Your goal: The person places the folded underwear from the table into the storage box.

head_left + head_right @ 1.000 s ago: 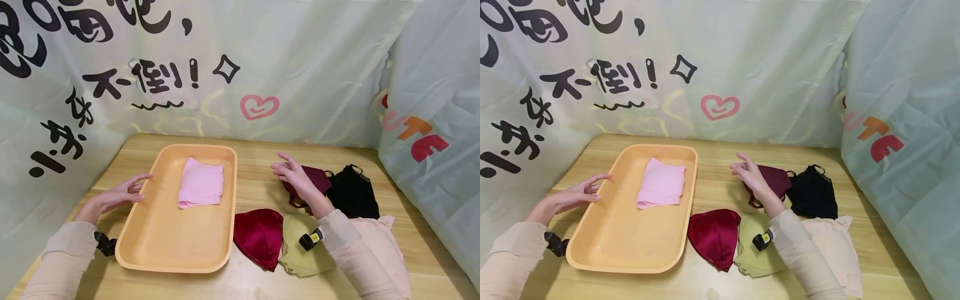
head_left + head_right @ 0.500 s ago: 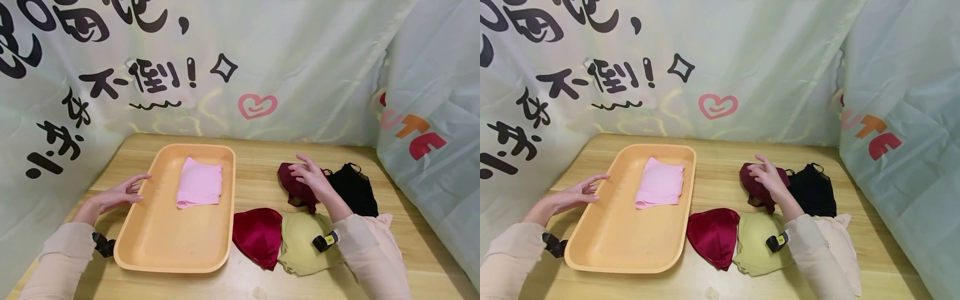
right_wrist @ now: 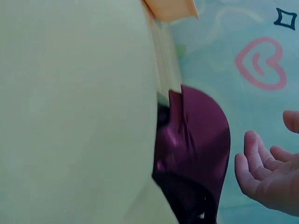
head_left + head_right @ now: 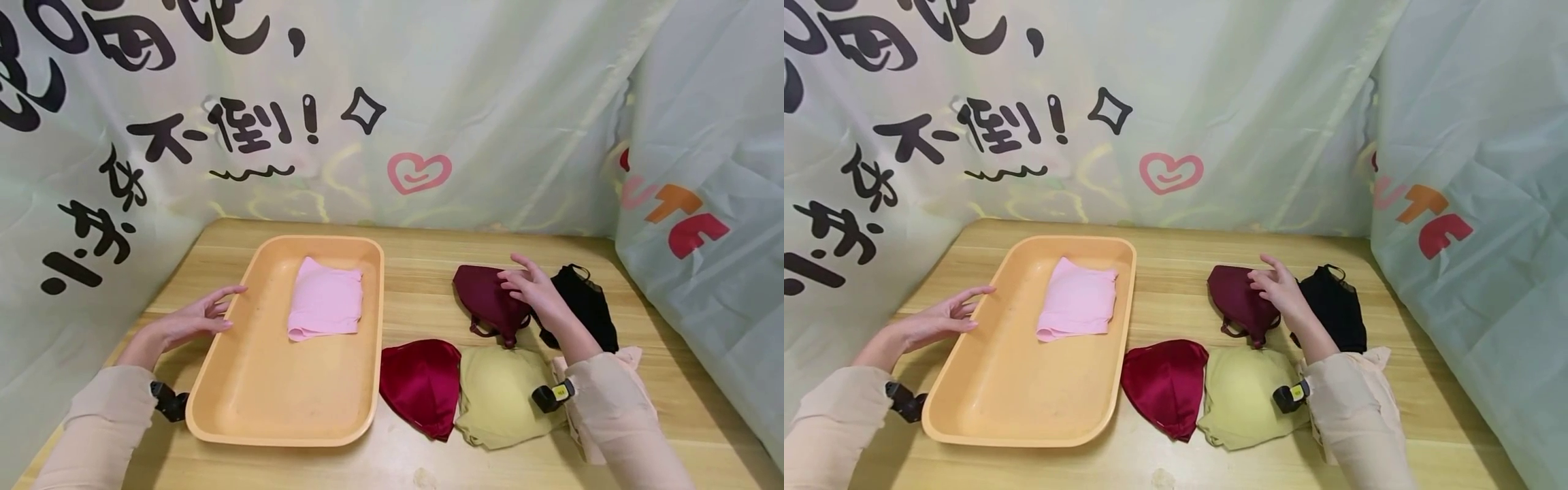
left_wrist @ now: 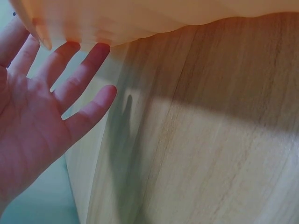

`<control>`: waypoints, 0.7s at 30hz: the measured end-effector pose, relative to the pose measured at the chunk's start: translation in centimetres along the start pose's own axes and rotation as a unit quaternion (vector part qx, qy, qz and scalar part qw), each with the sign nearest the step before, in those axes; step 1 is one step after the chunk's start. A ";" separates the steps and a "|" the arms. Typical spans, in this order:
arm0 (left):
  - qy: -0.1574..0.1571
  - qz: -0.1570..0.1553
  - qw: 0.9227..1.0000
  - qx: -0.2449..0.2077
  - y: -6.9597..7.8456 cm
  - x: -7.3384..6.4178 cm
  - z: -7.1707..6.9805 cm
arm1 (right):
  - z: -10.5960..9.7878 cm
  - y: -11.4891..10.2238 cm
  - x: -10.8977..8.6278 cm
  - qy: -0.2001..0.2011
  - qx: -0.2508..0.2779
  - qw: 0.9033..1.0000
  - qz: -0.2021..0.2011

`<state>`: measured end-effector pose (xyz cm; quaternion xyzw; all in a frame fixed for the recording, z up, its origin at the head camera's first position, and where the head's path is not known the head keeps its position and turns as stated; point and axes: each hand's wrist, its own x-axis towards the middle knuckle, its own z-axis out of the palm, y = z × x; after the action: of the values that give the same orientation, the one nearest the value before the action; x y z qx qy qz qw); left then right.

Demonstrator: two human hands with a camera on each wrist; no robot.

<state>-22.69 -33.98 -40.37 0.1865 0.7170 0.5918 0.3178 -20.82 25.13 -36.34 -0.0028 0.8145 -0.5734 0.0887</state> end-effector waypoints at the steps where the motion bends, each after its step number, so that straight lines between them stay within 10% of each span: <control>1: -0.003 0.004 1.000 -0.003 0.0 0.0 0.0 | -0.3 0.1 0.0 0.002 -0.005 1.000 0.002; 21: -0.016 0.019 1.000 0.002 -0.3 -0.1 -0.2 | -2.5 2.2 0.4 -0.026 -0.138 0.989 0.051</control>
<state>-22.71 -34.19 -40.59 0.2106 0.7094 0.5931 0.3173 -21.38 28.20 -37.59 0.0120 0.8825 -0.4497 0.1376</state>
